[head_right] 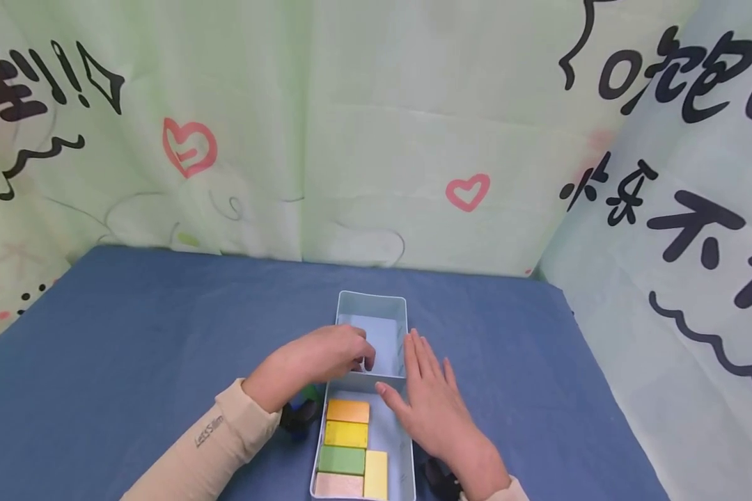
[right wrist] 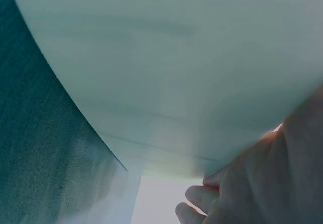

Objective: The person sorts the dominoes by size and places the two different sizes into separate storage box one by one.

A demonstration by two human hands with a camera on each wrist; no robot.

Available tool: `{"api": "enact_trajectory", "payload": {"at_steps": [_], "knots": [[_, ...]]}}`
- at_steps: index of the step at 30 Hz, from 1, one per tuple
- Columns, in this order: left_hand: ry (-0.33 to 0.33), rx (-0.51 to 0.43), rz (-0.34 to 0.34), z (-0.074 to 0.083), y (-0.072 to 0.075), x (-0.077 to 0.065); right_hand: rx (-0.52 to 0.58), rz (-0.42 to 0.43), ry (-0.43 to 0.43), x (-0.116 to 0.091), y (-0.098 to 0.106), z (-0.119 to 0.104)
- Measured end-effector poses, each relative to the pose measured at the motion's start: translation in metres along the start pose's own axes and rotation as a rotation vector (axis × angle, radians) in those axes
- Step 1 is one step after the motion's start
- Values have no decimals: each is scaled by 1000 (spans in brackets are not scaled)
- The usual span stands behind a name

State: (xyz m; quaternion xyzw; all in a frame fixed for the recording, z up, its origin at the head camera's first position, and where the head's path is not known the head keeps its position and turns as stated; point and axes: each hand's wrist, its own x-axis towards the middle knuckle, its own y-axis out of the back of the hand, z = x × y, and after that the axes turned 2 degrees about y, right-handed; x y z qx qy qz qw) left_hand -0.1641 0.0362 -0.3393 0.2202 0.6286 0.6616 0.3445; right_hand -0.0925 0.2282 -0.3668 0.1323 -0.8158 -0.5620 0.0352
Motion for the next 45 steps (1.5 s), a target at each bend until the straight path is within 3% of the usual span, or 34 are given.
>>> {"api": "enact_trajectory", "payload": {"at_steps": [4, 7, 14, 19, 25, 32, 37, 45], "knots": [[-52, -67, 69, -6, -3, -6, 9, -7, -9, -1, -2, 0], [-76, -128, 167, -11, -4, -13, 11, -8, -10, -1, -3, 0], [-95, -193, 431, -22, -4, -32, 17, 7, -1, 0, -4, 0], [-79, -201, 536, -27, -8, -46, 16, -6, -9, 0, -3, 0], [-7, -206, 578, -31, -9, -60, -3, 4, -10, 1, -1, 0], [48, -194, 581, -34, -12, -71, -3, -23, -19, 1, 1, -1], [76, -170, 605, -38, -14, -76, -10, 19, -1, 2, 0, 0], [175, -139, 508, -39, -24, -80, 3, 13, 11, 1, -2, 2]]}}
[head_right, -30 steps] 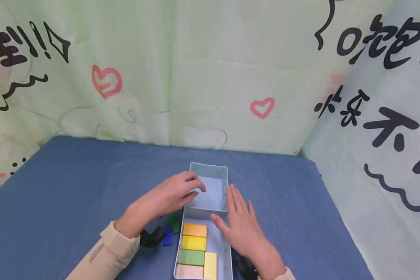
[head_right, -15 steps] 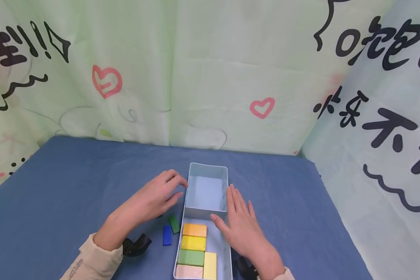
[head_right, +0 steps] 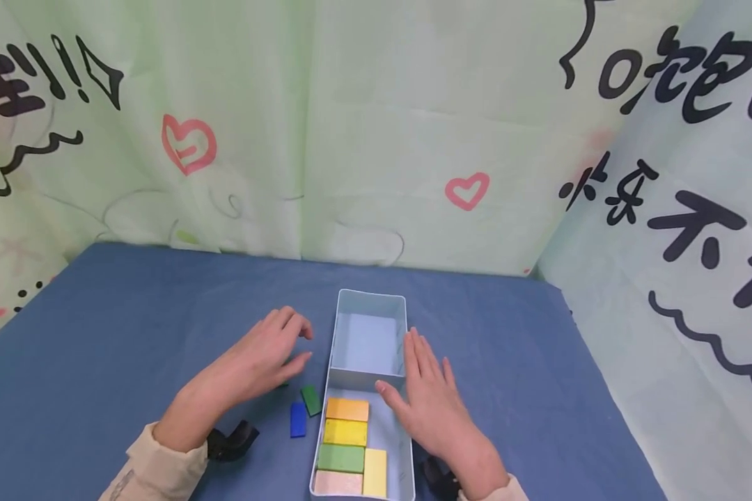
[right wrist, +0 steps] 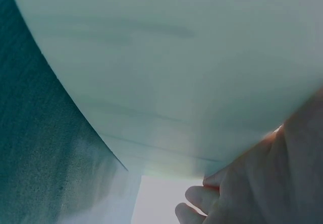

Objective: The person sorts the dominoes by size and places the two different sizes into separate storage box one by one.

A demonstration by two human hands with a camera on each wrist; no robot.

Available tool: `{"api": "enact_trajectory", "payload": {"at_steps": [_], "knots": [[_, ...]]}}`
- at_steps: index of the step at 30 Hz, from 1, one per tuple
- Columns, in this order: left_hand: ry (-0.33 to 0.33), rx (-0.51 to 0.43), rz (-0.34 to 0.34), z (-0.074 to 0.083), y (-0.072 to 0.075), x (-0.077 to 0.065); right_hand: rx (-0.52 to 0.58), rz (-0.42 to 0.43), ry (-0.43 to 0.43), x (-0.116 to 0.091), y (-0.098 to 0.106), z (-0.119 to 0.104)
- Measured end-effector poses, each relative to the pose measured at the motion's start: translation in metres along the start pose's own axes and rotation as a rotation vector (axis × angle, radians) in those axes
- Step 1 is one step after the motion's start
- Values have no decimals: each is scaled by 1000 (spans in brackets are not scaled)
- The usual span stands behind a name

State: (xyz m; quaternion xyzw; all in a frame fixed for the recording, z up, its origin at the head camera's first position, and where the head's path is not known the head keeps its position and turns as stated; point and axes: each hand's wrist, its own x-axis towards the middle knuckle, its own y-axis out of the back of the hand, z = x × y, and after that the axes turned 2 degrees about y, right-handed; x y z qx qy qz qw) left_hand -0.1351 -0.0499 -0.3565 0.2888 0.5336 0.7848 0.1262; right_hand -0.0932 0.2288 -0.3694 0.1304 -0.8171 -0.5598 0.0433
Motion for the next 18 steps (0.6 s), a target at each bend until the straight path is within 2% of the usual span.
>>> {"api": "enact_trajectory", "payload": {"at_steps": [5, 9, 18], "knots": [[88, -45, -131, -2, -2, -2, -8, 14, 5, 1, 2, -1], [136, -92, -252, 0, -2, -4, -5, -12, -10, 0, 1, 0], [66, -95, -405, 6, -12, -6, 6, -18, -16, 1, -1, -1]]}}
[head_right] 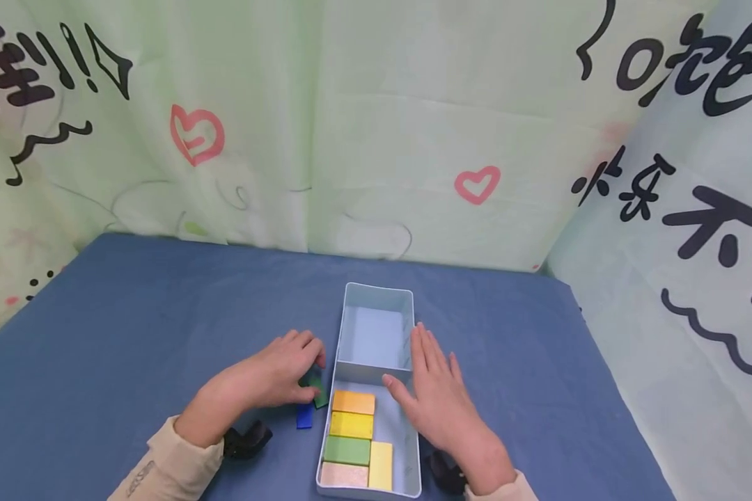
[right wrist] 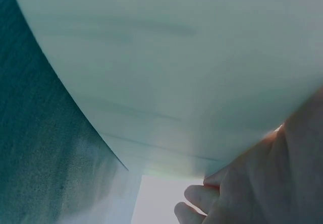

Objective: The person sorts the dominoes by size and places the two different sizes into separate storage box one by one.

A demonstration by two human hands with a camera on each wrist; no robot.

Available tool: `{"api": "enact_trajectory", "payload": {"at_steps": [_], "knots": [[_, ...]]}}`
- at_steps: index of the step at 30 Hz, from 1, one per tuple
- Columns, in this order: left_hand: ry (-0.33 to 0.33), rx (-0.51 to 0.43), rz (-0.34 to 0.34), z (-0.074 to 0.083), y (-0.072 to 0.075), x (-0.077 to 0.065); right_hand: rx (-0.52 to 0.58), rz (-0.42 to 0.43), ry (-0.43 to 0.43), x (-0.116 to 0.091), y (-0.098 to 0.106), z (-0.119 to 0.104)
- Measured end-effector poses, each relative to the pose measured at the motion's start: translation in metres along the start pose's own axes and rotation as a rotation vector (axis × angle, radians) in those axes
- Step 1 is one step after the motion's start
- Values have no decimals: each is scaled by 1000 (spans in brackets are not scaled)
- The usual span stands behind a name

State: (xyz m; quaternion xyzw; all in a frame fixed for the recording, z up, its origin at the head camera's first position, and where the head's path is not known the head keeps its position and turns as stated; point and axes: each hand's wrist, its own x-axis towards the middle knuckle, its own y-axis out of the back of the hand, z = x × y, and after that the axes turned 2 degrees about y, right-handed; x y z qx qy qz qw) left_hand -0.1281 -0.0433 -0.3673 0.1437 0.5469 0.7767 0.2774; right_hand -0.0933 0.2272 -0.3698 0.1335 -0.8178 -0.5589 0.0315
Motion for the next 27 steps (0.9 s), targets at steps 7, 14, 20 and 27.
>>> {"api": "enact_trajectory", "payload": {"at_steps": [7, 14, 20, 27], "knots": [[3, 42, -114, 6, -8, 3, 1, -13, 2, 0, 0, -1], [-15, 58, -108, 5, -7, 1, -13, 1, 6, 0, 3, -3], [23, 44, -98, 2, -3, -3, -3, -9, 7, 0, 2, -2], [89, 80, -51, 0, 0, -6, 6, -3, 5, -1, 1, 0]]}}
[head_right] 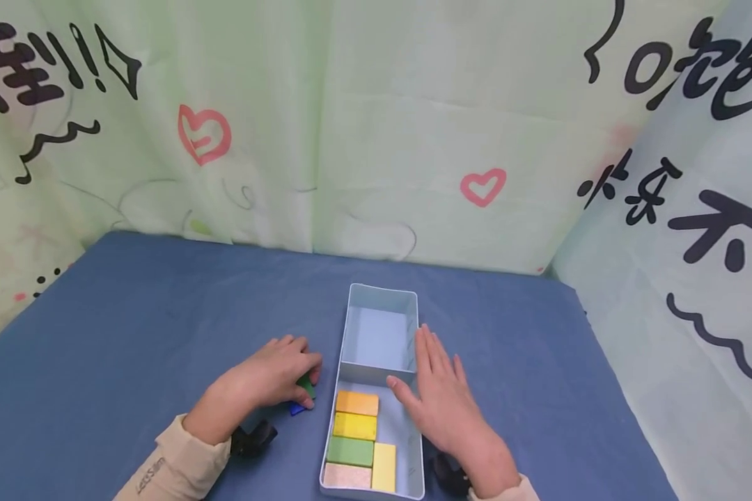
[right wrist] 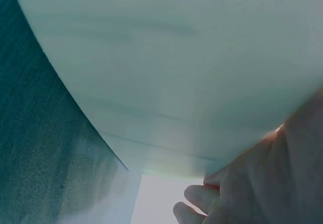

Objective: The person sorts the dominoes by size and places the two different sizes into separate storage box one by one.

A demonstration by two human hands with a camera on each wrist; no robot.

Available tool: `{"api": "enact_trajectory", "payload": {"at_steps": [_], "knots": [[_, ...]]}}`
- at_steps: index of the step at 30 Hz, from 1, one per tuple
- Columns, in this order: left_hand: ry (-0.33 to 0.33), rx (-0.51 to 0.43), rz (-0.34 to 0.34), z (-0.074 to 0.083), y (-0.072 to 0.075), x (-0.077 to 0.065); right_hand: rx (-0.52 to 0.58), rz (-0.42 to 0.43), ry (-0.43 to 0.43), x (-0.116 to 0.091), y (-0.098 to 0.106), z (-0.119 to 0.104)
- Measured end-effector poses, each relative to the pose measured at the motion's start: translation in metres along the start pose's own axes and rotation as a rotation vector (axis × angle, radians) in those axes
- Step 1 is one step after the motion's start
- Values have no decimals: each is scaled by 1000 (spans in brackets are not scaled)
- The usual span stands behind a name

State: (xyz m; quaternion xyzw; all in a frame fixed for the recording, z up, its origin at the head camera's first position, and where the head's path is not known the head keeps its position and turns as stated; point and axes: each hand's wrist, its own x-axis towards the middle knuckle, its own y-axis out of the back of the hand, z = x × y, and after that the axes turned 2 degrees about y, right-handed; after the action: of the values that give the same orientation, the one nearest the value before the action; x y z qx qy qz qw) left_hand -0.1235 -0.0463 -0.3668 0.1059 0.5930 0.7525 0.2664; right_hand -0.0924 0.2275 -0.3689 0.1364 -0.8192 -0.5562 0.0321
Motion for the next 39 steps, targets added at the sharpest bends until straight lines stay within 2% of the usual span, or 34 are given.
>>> {"api": "enact_trajectory", "payload": {"at_steps": [7, 14, 19, 24, 27, 33, 39], "knots": [[-33, 34, 61, -1, -3, 6, -6, 10, 5, 0, 1, 0], [-96, 152, 147, 0, -13, 12, -11, 1, 4, 0, 2, 0], [-146, 149, 178, -1, -14, 14, -14, 12, 11, 0, 4, -2], [-203, 86, 127, 0, -9, 14, -28, 15, 3, 1, 5, -2], [-199, 89, 106, 1, -10, 14, -33, 4, -1, 0, 4, -2], [-187, 120, 148, 2, -11, 14, -31, 19, 6, 1, 3, -2], [-184, 59, 78, 2, -10, 12, -31, 7, 0, 0, 2, -2]]}}
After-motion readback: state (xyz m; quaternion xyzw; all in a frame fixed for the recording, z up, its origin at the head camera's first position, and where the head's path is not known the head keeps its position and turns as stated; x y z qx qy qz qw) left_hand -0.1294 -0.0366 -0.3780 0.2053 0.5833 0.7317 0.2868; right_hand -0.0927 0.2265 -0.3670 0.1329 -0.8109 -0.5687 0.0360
